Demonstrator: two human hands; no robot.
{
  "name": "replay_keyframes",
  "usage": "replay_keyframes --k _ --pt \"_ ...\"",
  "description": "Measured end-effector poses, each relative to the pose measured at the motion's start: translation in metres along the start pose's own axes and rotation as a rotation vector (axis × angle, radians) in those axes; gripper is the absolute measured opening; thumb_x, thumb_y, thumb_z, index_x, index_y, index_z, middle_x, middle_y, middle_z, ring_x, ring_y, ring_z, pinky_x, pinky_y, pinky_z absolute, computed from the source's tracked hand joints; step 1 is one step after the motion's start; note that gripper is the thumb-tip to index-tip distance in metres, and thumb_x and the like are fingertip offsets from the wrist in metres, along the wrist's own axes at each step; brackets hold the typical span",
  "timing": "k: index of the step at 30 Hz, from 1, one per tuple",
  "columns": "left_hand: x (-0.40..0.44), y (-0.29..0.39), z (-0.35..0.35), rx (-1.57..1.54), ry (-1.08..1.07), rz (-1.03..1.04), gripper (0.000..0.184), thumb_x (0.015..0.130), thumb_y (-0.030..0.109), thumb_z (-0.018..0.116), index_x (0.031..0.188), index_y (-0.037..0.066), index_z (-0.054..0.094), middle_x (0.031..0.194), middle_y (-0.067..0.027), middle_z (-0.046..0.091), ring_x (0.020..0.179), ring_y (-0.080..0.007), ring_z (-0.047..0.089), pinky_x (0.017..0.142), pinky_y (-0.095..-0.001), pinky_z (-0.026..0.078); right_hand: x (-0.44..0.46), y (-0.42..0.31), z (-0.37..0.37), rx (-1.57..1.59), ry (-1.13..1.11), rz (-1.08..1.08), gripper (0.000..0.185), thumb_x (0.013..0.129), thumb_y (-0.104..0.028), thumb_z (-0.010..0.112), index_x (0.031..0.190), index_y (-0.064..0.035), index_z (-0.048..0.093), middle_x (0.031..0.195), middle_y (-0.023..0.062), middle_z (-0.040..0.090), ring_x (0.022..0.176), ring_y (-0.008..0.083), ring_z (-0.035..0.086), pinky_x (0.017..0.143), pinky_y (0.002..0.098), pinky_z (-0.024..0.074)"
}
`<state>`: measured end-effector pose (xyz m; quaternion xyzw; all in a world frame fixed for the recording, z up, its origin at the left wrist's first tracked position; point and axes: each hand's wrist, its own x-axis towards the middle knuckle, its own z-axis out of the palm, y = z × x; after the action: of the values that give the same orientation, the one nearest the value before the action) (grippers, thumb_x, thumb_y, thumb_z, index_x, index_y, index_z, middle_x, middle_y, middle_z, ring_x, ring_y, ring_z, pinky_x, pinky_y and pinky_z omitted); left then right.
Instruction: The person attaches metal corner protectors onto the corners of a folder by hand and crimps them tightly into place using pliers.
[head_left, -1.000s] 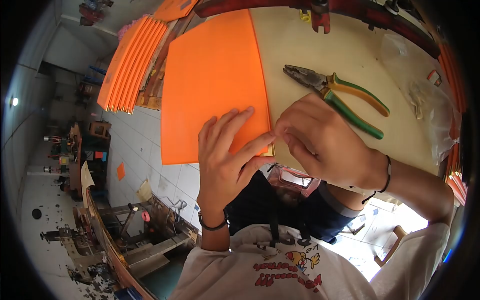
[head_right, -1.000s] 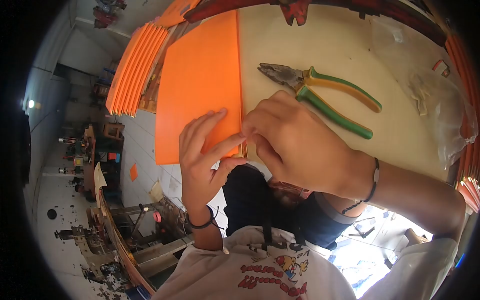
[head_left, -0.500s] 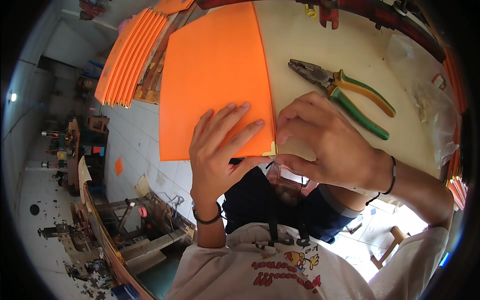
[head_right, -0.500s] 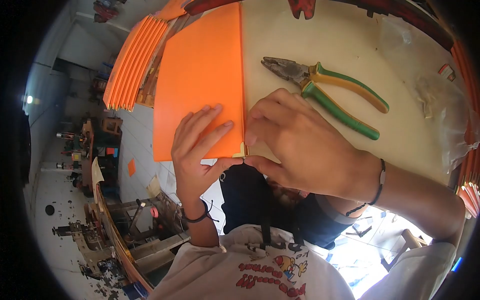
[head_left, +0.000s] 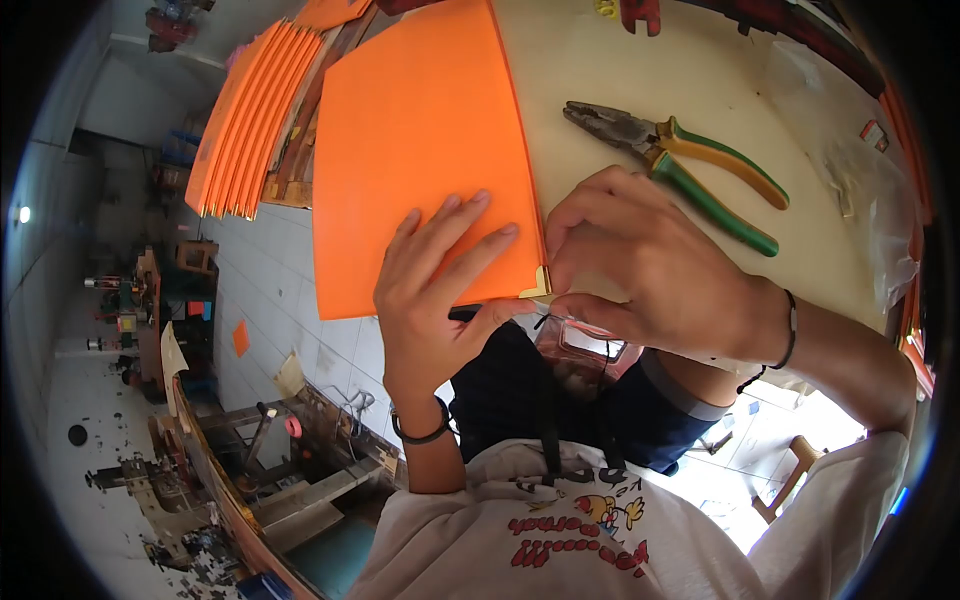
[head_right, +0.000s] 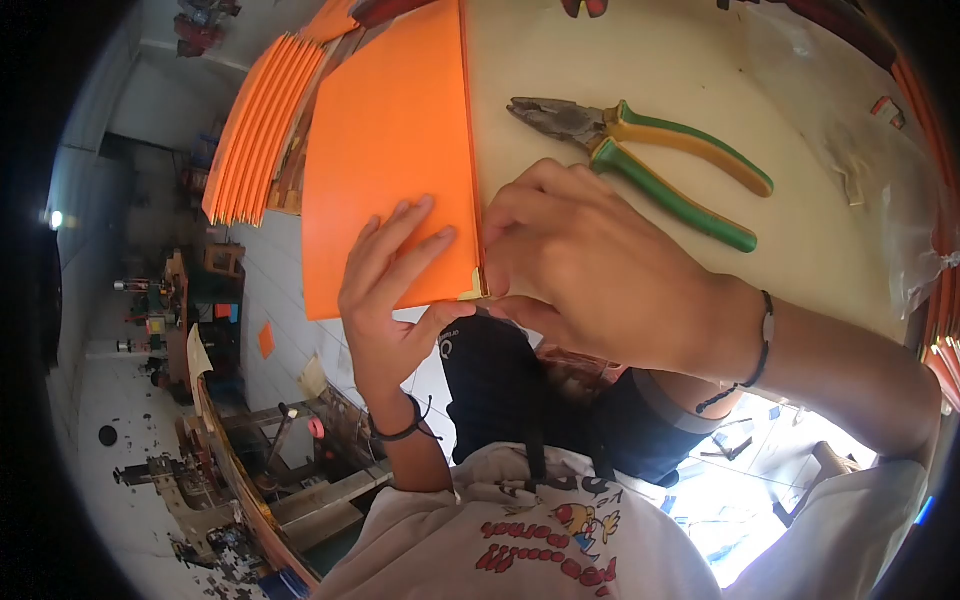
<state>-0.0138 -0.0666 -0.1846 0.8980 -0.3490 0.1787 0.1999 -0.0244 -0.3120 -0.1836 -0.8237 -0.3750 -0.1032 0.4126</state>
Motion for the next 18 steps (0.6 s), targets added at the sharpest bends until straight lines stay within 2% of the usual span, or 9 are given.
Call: replay_keyframes --k 3,5,6,9,12,15,18 --pt "0.010 0.003 -0.013 -0.026 -0.092 -0.060 0.068 0.066 0.053 0.079 0.117 0.008 0.071 0.131 -0.0124 0.063 0.126 -0.0345 0.055 0.109 -0.0499 0.036 0.001 -0.001 -0.007 -0.017 -0.078 -0.030 0.014 0.077 -0.018 0.077 0.081 -0.0108 0.067 0.100 0.0045 0.061 0.099 0.0251 0.055 0.086 0.0354 0.0423" --pt "0.017 0.000 -0.018 -0.040 -0.165 -0.022 0.067 0.067 0.051 0.080 0.121 0.013 0.069 0.138 -0.0101 0.058 0.128 -0.0336 0.054 0.109 -0.0519 0.035 0.000 -0.005 -0.007 -0.050 -0.116 -0.001 0.016 0.074 -0.016 0.080 0.083 -0.0132 0.067 0.101 0.0022 0.062 0.099 0.0244 0.057 0.085 0.0342 0.0421" --pt "0.019 -0.001 -0.021 -0.048 -0.205 -0.007 0.067 0.067 0.050 0.081 0.123 0.016 0.069 0.141 -0.0089 0.056 0.129 -0.0332 0.053 0.109 -0.0529 0.035 -0.001 -0.007 -0.007 -0.065 -0.118 0.025 0.020 0.074 -0.016 0.079 0.088 -0.0106 0.066 0.101 0.0046 0.062 0.095 0.0255 0.058 0.085 0.0361 0.0431" --pt "0.030 -0.012 -0.034 -0.029 -0.371 0.032 0.074 0.072 0.053 0.076 0.134 0.016 0.061 0.151 -0.0129 0.044 0.138 -0.0368 0.041 0.114 -0.0545 0.028 -0.001 -0.007 -0.011 -0.100 -0.093 0.045 0.031 0.073 -0.015 0.079 0.099 -0.0066 0.063 0.106 0.0100 0.060 0.100 0.0292 0.058 0.091 0.0397 0.0440" --pt "0.044 -0.048 -0.047 0.036 -0.487 -0.062 0.079 0.080 0.057 0.068 0.145 0.017 0.048 0.158 -0.0171 0.031 0.146 -0.0381 0.027 0.118 -0.0519 0.021 -0.001 -0.011 -0.017 -0.241 -0.107 0.000 0.044 0.072 -0.013 0.078 0.110 -0.0031 0.058 0.118 0.0152 0.056 0.114 0.0326 0.054 0.100 0.0416 0.0426" --pt "0.065 -0.096 -0.052 -0.007 -0.533 -0.131 0.075 0.091 0.055 0.058 0.152 0.019 0.036 0.160 -0.0202 0.024 0.148 -0.0376 0.020 0.119 -0.0476 0.020 -0.003 -0.023 -0.026 -0.378 -0.274 0.069 0.053 0.072 -0.011 0.076 0.121 -0.0033 0.057 0.135 0.0169 0.049 0.130 0.0328 0.046 0.108 0.0397 0.0388" --pt "0.089 -0.154 -0.039 -0.008 -0.538 -0.086 0.068 0.099 0.055 0.046 0.155 0.021 0.029 0.161 -0.0198 0.019 0.150 -0.0354 0.015 0.121 -0.0438 0.016 -0.015 -0.045 -0.038 -0.687 -0.441 0.063 0.056 0.079 -0.018 0.073 0.130 -0.0040 0.055 0.146 0.0169 0.043 0.138 0.0297 0.039 0.112 0.0379 0.0359"
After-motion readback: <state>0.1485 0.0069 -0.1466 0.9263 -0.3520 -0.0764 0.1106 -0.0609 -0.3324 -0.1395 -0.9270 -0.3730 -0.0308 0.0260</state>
